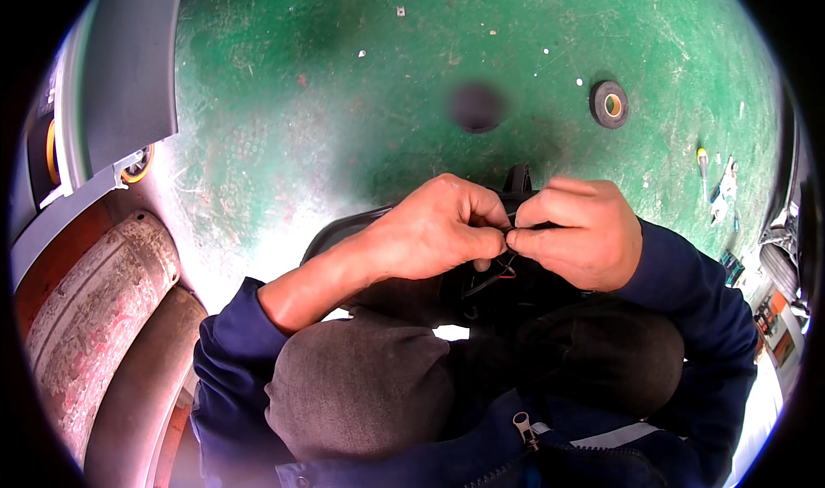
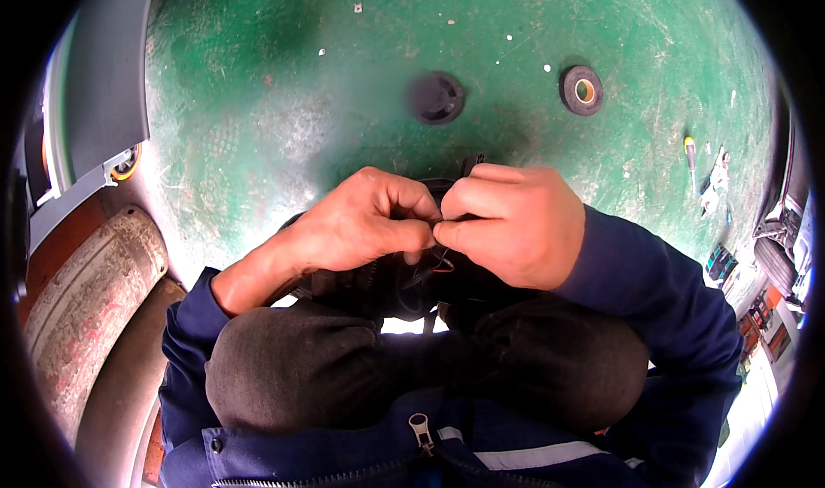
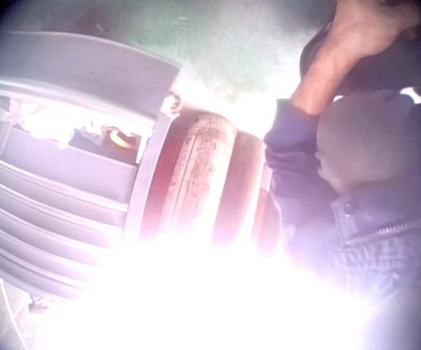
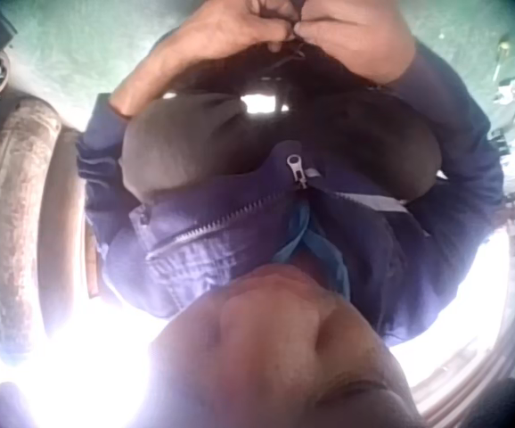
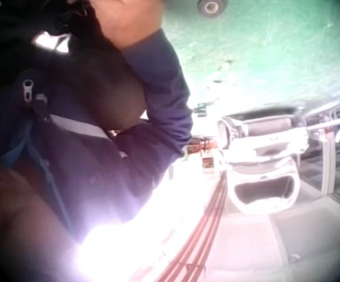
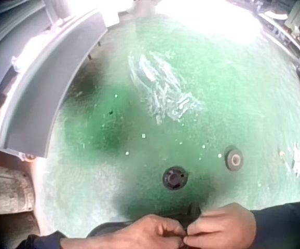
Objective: The person holds a black plastic automotive part and wraps electrical tape around a wire connector on the part. The person repeatedly tears off pieces of tape and wraps them around the connector, then repositions the part to continue wrapping.
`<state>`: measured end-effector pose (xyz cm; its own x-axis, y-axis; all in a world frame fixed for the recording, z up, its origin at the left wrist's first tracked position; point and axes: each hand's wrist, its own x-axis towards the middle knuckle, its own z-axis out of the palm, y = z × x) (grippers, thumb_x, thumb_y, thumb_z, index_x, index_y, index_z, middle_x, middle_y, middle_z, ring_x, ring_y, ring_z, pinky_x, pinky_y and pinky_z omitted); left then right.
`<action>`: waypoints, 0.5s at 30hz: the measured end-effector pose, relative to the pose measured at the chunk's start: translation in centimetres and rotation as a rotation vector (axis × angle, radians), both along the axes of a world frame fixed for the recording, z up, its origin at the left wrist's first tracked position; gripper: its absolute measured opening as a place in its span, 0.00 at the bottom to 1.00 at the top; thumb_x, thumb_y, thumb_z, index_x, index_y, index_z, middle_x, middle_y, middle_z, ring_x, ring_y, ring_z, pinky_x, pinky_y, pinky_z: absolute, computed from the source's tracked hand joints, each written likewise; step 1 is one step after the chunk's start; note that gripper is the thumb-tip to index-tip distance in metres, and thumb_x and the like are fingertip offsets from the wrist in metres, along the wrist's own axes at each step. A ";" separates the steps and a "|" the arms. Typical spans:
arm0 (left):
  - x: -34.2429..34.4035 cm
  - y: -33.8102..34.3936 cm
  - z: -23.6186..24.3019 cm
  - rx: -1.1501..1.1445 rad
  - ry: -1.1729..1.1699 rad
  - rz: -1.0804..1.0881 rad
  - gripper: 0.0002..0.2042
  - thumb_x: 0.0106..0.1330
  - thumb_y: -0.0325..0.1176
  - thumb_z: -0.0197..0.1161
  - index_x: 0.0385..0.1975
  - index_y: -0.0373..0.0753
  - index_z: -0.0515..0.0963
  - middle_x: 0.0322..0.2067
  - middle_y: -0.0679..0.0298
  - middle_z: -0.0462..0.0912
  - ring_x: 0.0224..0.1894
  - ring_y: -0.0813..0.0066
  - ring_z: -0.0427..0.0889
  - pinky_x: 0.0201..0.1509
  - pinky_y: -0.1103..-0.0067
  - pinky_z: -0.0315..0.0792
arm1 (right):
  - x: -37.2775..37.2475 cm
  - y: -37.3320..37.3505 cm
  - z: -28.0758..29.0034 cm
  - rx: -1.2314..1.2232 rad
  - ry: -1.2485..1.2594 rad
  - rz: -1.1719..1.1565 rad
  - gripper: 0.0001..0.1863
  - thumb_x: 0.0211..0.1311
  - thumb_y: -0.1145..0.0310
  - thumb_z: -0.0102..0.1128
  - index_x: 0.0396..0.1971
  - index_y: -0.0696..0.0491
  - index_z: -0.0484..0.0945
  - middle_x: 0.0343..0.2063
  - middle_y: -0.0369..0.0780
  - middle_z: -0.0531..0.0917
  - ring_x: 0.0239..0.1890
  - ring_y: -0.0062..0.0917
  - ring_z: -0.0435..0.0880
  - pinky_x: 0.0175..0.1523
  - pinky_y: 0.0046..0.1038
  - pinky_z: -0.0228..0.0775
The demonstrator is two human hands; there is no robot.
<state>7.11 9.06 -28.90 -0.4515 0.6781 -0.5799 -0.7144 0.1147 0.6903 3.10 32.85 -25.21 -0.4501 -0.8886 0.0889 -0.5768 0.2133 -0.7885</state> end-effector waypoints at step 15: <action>-0.8 -0.9 0.5 0.007 0.086 -0.088 0.14 0.78 0.38 0.61 0.38 0.33 0.85 0.27 0.66 0.86 0.35 0.81 0.81 0.42 0.79 0.73 | -0.5 1.1 1.9 0.127 -0.487 -0.198 0.12 0.64 0.74 0.62 0.46 0.57 0.85 0.38 0.42 0.87 0.39 0.31 0.86 0.44 0.30 0.78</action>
<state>6.27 8.15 -28.42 -0.4383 0.7213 -0.5363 -0.6396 0.1689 0.7499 2.65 34.00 -23.30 -0.5726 -0.7725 -0.2744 -0.0900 0.3919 -0.9156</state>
